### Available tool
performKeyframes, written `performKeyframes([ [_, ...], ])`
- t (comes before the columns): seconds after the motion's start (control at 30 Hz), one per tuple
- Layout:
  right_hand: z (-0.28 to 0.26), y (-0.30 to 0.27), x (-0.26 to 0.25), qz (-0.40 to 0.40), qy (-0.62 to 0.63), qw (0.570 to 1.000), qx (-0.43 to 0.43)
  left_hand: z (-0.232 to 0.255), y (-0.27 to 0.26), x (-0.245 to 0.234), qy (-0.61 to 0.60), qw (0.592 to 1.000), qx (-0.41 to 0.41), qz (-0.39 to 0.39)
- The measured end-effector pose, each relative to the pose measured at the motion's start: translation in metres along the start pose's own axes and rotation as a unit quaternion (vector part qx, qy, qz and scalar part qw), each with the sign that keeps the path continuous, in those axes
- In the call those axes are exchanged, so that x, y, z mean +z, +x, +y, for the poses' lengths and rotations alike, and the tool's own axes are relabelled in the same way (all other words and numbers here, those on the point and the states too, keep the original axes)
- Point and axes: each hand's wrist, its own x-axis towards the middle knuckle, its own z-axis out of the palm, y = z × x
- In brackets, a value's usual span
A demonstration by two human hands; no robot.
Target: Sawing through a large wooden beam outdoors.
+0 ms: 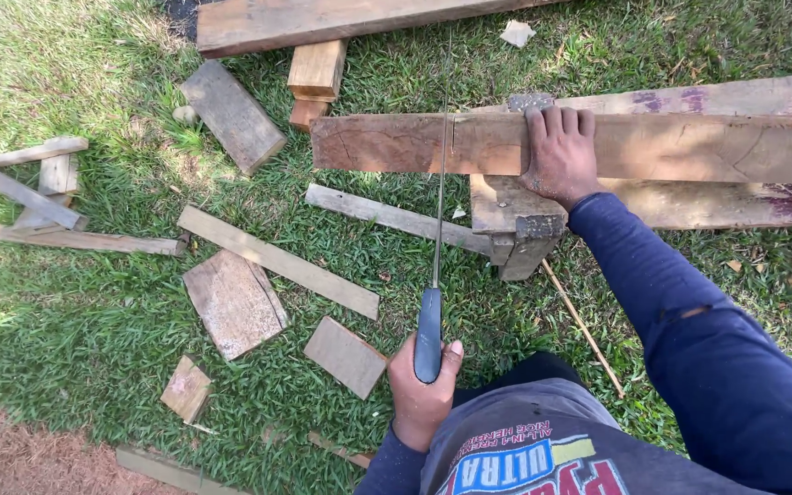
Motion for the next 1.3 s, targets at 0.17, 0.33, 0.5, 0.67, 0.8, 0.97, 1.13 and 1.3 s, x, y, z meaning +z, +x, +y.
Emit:
performKeyframes([
  [0.17, -0.004, -0.008, 0.008, -0.012, -0.011, 1.000, 0.007, -0.007, -0.007, -0.003, 0.008, 1.000, -0.022, -0.010],
  [0.33, -0.005, -0.014, 0.016, -0.003, -0.031, 0.999, 0.014, -0.010, -0.015, -0.005, 0.019, 0.999, -0.010, -0.024],
  [0.5, -0.019, -0.009, -0.008, 0.006, -0.045, 0.999, -0.010, -0.003, -0.023, -0.007, 0.041, 0.999, -0.001, -0.012],
  [0.67, -0.023, -0.002, -0.001, -0.039, -0.079, 0.996, 0.013, -0.008, -0.020, -0.002, 0.043, 0.999, 0.015, -0.016],
  [0.8, -0.028, 0.012, 0.012, -0.089, -0.085, 0.992, 0.000, -0.004, -0.016, 0.002, 0.049, 0.999, -0.013, -0.013],
  [0.97, -0.041, 0.022, 0.003, -0.142, -0.092, 0.985, -0.009, 0.000, -0.018, 0.003, 0.044, 0.999, -0.017, -0.015],
  [1.13, -0.046, 0.016, 0.006, -0.110, -0.123, 0.986, -0.038, 0.000, -0.024, -0.002, 0.033, 0.999, -0.002, -0.008],
  [1.3, -0.048, 0.005, 0.012, -0.080, -0.118, 0.989, -0.035, 0.000, -0.027, -0.003, 0.041, 0.999, -0.008, -0.022],
])
